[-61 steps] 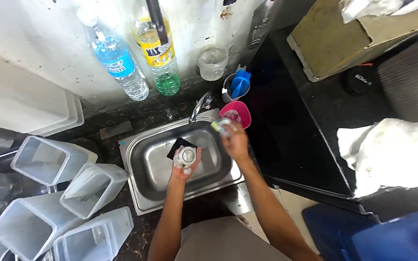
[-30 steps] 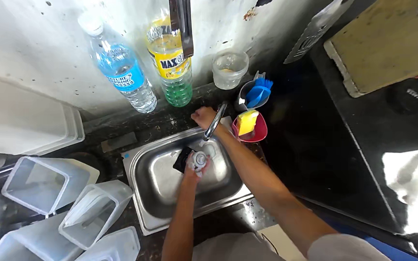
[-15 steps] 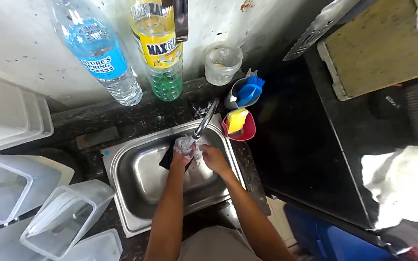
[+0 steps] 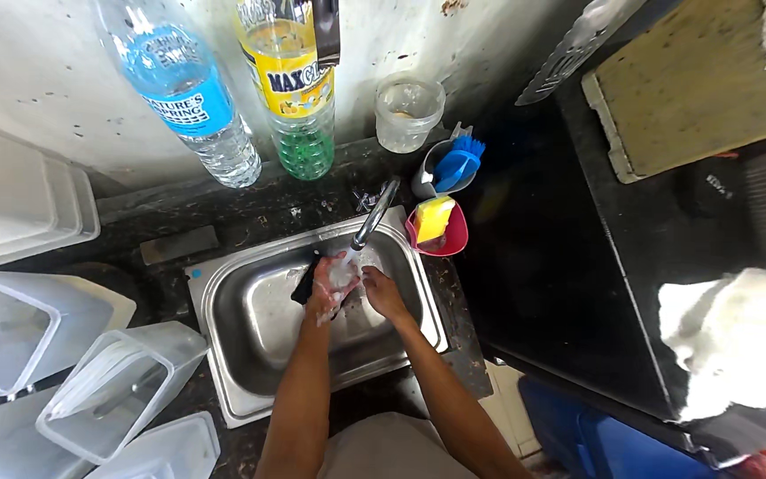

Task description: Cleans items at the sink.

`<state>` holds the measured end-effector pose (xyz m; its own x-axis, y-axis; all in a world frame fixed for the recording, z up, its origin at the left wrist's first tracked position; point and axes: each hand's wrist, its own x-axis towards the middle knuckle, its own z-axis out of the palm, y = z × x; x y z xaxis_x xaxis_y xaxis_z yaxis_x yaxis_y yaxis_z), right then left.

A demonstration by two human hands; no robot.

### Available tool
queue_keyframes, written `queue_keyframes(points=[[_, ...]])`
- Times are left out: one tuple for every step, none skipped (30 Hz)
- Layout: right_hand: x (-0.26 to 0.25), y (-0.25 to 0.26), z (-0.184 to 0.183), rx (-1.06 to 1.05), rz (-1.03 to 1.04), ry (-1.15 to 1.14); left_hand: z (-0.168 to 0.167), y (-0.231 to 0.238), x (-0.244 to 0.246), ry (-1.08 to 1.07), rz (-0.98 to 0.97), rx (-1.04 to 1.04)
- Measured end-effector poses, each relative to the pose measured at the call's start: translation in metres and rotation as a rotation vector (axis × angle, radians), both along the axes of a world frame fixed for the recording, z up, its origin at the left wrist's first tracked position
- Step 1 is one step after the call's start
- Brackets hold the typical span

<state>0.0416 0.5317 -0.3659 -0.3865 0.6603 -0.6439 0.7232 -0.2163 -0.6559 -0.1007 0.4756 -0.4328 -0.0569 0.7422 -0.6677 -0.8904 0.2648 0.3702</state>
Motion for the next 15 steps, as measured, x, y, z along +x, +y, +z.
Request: queue_keyframes(points=[[-0.005,-0.003,-0.007,-0.077,-0.147,0.103,-0.001,0.004,0.000,0.111,-0.051,-0.057],[-0.012,-0.005,-0.015,-0.194,-0.301,0.204,-0.003,0.009,0.002,0.287,-0.116,-0.116],[-0.021,-0.007,-0.023,-0.312,-0.436,0.286,-0.005,0.013,0.005,0.495,-0.187,-0.169],[-0.030,-0.009,-0.032,-0.403,-0.548,0.335,-0.007,0.012,0.006,0.675,-0.270,-0.179],[-0.039,-0.013,-0.042,-0.444,-0.636,0.357,-0.005,0.013,0.010,0.840,-0.326,-0.199],[-0.049,-0.016,-0.051,-0.424,-0.692,0.364,-0.001,0.016,0.014,0.966,-0.332,-0.238],[-0.058,-0.019,-0.059,-0.361,-0.711,0.370,0.004,0.018,0.019,1.042,-0.271,-0.280],[-0.066,-0.021,-0.063,-0.285,-0.703,0.380,0.004,0.019,0.024,1.056,-0.157,-0.304],[-0.072,-0.021,-0.067,-0.208,-0.673,0.393,0.000,0.018,0.025,1.001,-0.033,-0.304],[-0.075,-0.020,-0.071,-0.134,-0.599,0.411,-0.004,0.017,0.026,0.854,0.123,-0.294],[-0.076,-0.018,-0.073,-0.070,-0.492,0.422,-0.005,0.016,0.026,0.654,0.268,-0.310],[-0.076,-0.014,-0.072,-0.028,-0.373,0.422,-0.002,0.014,0.026,0.446,0.369,-0.324],[-0.075,-0.012,-0.070,-0.013,-0.277,0.416,0.001,0.009,0.025,0.262,0.420,-0.315],[-0.073,-0.010,-0.068,0.002,-0.200,0.391,0.005,0.004,0.023,0.112,0.430,-0.283],[-0.070,-0.007,-0.068,0.048,-0.127,0.355,0.005,0.002,0.020,0.011,0.433,-0.243]])
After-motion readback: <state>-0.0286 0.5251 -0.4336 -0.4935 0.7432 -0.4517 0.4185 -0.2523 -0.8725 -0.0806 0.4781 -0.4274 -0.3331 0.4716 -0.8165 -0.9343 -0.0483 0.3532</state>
